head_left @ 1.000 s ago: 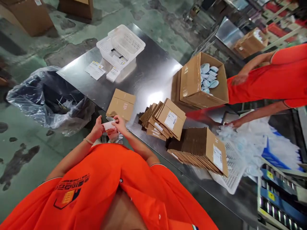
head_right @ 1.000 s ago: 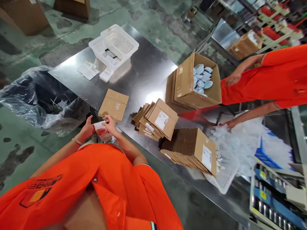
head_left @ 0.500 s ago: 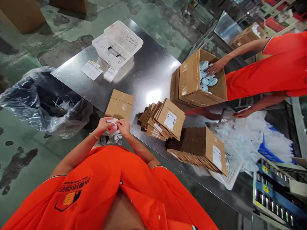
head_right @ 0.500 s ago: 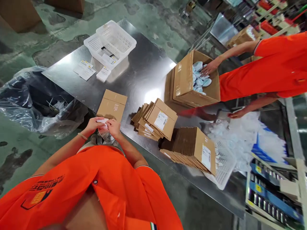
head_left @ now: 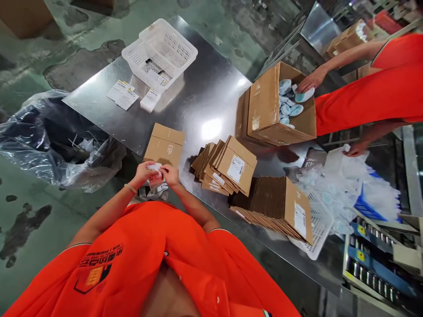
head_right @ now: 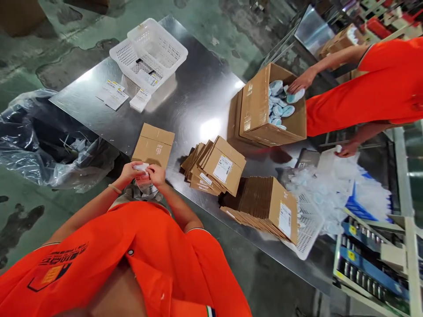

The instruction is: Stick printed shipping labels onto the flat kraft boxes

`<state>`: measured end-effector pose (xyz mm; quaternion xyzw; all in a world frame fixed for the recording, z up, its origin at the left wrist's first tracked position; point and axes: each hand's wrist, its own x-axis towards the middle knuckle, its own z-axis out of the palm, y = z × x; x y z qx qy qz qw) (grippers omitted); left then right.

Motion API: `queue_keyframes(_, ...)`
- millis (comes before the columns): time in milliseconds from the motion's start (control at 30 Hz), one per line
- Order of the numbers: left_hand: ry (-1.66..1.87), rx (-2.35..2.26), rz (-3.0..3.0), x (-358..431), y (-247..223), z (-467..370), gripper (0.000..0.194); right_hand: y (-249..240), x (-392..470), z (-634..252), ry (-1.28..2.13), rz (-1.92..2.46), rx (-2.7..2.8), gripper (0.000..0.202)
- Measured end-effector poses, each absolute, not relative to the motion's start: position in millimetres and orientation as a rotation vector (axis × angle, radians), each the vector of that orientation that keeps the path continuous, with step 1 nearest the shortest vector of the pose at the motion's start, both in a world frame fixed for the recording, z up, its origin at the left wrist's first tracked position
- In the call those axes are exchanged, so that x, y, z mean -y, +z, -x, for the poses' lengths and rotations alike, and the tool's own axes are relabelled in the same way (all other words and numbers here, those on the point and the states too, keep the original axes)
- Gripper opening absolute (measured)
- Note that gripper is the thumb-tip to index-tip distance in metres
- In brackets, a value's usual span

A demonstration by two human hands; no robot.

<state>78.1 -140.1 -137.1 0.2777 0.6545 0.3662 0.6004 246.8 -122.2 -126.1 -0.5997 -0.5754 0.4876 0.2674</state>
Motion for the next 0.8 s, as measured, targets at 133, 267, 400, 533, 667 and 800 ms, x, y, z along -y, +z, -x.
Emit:
queue_keyframes(133, 0.857, -1.545, -0.653, 138, -139, -78, 0.058, -120, 133, -248, 1.160, 1.724, 1.795, 0.011)
queue_keyframes(267, 0.796, -1.416, -0.627, 149, -147, -73, 0.052, -112, 123, -254, 1.051, 1.720, 1.948, 0.013)
queue_keyframes(400, 0.664, -1.242, -0.564, 170, -152, -74, 0.057, -114, 65, -262, 0.907, 1.804, 1.834, 0.015)
queue_keyframes(533, 0.674, -1.256, -0.484, 182, -151, -83, 0.062, -127, 4, -262, 0.812, 1.977, 1.714, 0.016)
queue_keyframes(667, 0.658, -1.301, -0.505, 192, -163, -77, 0.064, -140, -19, -256, 0.782, 2.074, 1.717, 0.014)
queue_keyframes(800, 0.689, -1.407, -0.645, 218, -178, -45, 0.061, -140, -10, -245, 0.634, 2.127, 1.648, 0.035)
